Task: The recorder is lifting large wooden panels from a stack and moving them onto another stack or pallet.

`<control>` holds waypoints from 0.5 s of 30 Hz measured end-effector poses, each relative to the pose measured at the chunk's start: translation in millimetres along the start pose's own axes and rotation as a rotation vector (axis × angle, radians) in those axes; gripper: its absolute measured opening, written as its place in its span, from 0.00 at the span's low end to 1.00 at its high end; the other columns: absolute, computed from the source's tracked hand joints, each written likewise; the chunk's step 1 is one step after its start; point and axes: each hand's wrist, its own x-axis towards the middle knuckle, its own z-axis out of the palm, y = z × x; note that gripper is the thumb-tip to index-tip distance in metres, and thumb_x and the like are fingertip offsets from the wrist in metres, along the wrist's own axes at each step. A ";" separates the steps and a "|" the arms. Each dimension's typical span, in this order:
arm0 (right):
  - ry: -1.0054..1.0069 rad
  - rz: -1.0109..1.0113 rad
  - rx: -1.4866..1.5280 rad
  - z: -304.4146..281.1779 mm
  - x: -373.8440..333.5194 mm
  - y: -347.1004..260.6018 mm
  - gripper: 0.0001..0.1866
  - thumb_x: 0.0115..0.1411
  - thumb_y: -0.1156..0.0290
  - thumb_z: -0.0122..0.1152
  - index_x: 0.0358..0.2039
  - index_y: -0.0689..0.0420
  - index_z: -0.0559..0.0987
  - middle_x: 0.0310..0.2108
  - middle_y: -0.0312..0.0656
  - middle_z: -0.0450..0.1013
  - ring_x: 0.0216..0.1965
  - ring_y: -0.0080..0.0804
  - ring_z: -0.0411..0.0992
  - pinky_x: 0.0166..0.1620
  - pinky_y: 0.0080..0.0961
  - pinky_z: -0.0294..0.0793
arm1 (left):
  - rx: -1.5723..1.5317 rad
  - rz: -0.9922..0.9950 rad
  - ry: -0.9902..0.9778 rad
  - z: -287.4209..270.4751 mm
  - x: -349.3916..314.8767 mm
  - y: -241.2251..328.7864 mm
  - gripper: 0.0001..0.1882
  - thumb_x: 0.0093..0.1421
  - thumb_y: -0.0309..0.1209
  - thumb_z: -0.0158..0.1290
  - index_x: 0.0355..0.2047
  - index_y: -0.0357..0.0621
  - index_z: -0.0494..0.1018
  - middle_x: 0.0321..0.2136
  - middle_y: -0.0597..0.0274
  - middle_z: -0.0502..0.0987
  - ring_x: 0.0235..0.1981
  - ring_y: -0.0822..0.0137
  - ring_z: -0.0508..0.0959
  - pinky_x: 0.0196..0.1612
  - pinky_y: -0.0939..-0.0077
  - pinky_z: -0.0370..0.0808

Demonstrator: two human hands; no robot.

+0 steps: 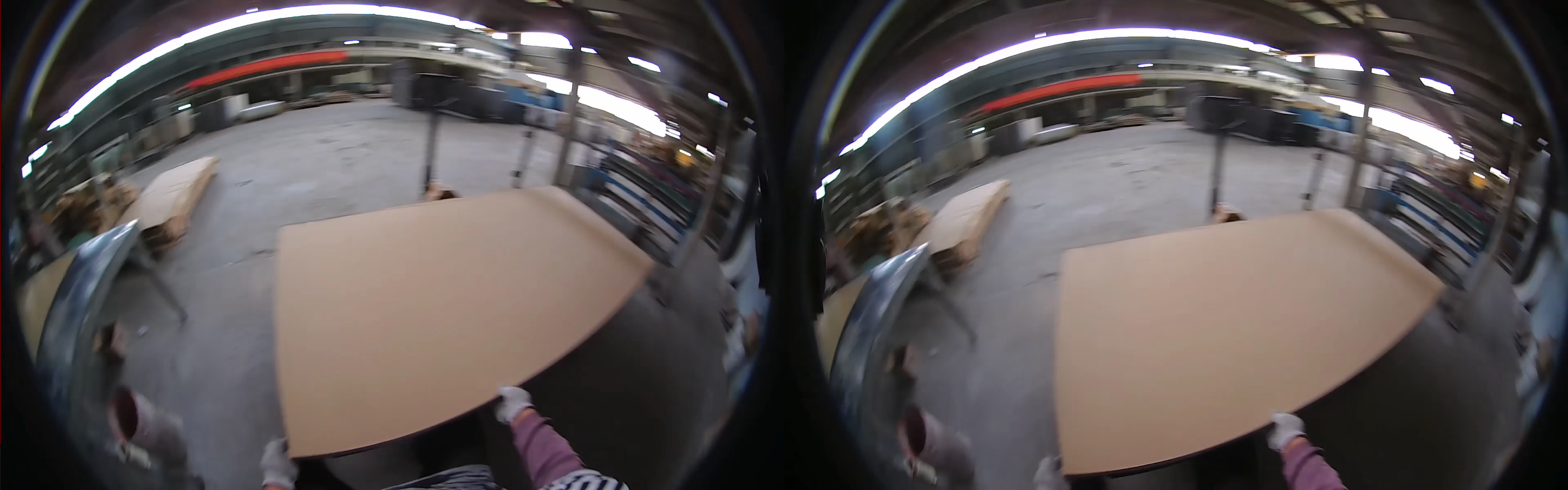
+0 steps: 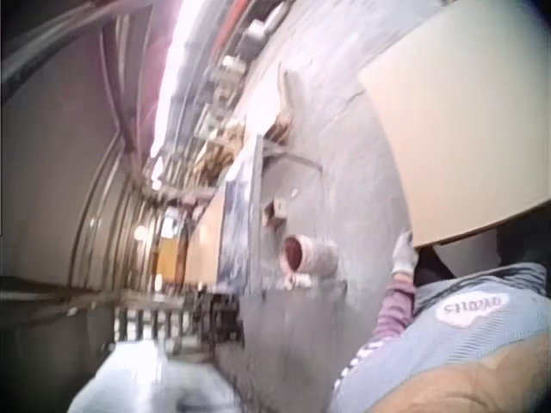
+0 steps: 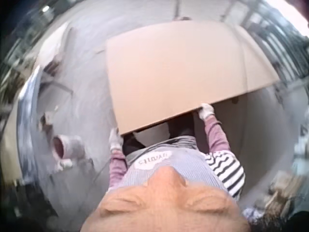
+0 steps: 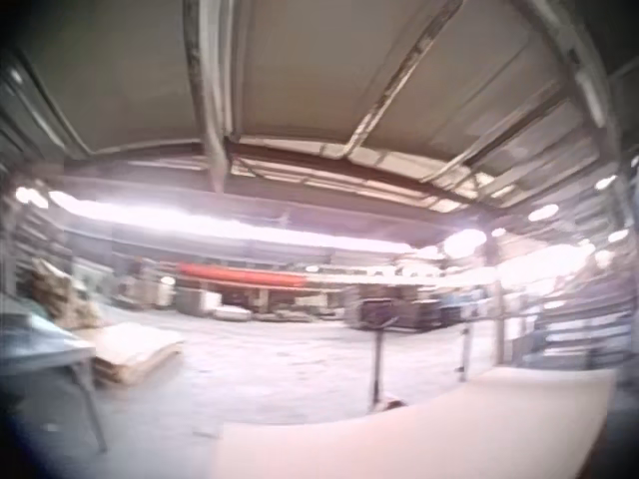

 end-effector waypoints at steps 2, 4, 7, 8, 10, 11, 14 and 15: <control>0.114 0.068 -0.182 -19.7 6.3 -27.3 0.07 0.54 0.68 0.55 0.33 0.54 0.74 0.28 0.39 0.70 0.21 0.33 0.67 0.23 0.34 0.66 | -0.116 -0.041 0.078 59.3 -5.6 39.9 0.16 0.54 0.32 0.46 0.40 0.36 0.71 0.37 0.55 0.75 0.39 0.62 0.74 0.43 0.71 0.70; 0.173 0.117 -0.303 -2.2 10.7 -36.5 0.08 0.55 0.66 0.55 0.34 0.55 0.73 0.27 0.39 0.70 0.19 0.33 0.66 0.22 0.34 0.66 | -0.142 -0.079 0.096 66.1 0.6 27.8 0.20 0.52 0.25 0.45 0.46 0.34 0.70 0.40 0.54 0.75 0.41 0.67 0.74 0.45 0.78 0.69; 0.194 0.061 -0.299 -10.1 60.3 -24.8 0.11 0.56 0.64 0.54 0.35 0.56 0.73 0.26 0.40 0.70 0.18 0.35 0.65 0.21 0.33 0.66 | 0.110 -0.047 0.080 77.8 -12.8 31.4 0.22 0.53 0.26 0.45 0.50 0.36 0.68 0.43 0.53 0.75 0.44 0.66 0.74 0.48 0.80 0.67; 0.154 0.031 -0.358 -7.7 70.5 -20.5 0.11 0.56 0.64 0.54 0.34 0.56 0.73 0.26 0.40 0.70 0.19 0.35 0.66 0.22 0.33 0.67 | 0.177 0.012 0.151 79.7 -14.6 23.8 0.21 0.52 0.26 0.46 0.48 0.35 0.69 0.41 0.55 0.75 0.41 0.67 0.74 0.46 0.79 0.68; 0.138 0.035 -0.449 -18.3 89.1 -13.4 0.11 0.56 0.62 0.53 0.35 0.56 0.73 0.26 0.41 0.70 0.18 0.37 0.68 0.19 0.35 0.67 | 0.245 0.053 0.220 86.6 -11.7 14.2 0.20 0.51 0.25 0.47 0.46 0.34 0.70 0.38 0.58 0.76 0.38 0.68 0.74 0.44 0.77 0.69; 0.131 0.043 -0.468 -20.8 91.9 -12.2 0.11 0.56 0.62 0.53 0.35 0.56 0.73 0.26 0.41 0.70 0.18 0.37 0.68 0.19 0.35 0.67 | 0.279 0.030 0.239 90.2 -6.3 21.6 0.18 0.54 0.29 0.46 0.44 0.34 0.70 0.37 0.56 0.76 0.38 0.66 0.74 0.43 0.76 0.68; 0.237 0.000 -0.369 -30.1 83.4 -10.1 0.13 0.55 0.60 0.52 0.36 0.55 0.73 0.26 0.44 0.71 0.10 0.41 0.65 0.10 0.38 0.62 | 0.235 -0.043 0.312 78.6 25.9 42.7 0.18 0.56 0.38 0.46 0.38 0.35 0.69 0.33 0.51 0.76 0.37 0.60 0.74 0.43 0.71 0.68; 0.236 -0.012 -0.348 -31.0 72.5 -12.8 0.14 0.55 0.59 0.52 0.36 0.54 0.73 0.26 0.45 0.71 0.08 0.42 0.64 0.08 0.38 0.59 | 0.190 -0.080 0.241 60.3 39.1 38.8 0.19 0.55 0.39 0.47 0.38 0.34 0.69 0.33 0.49 0.75 0.38 0.58 0.74 0.43 0.70 0.67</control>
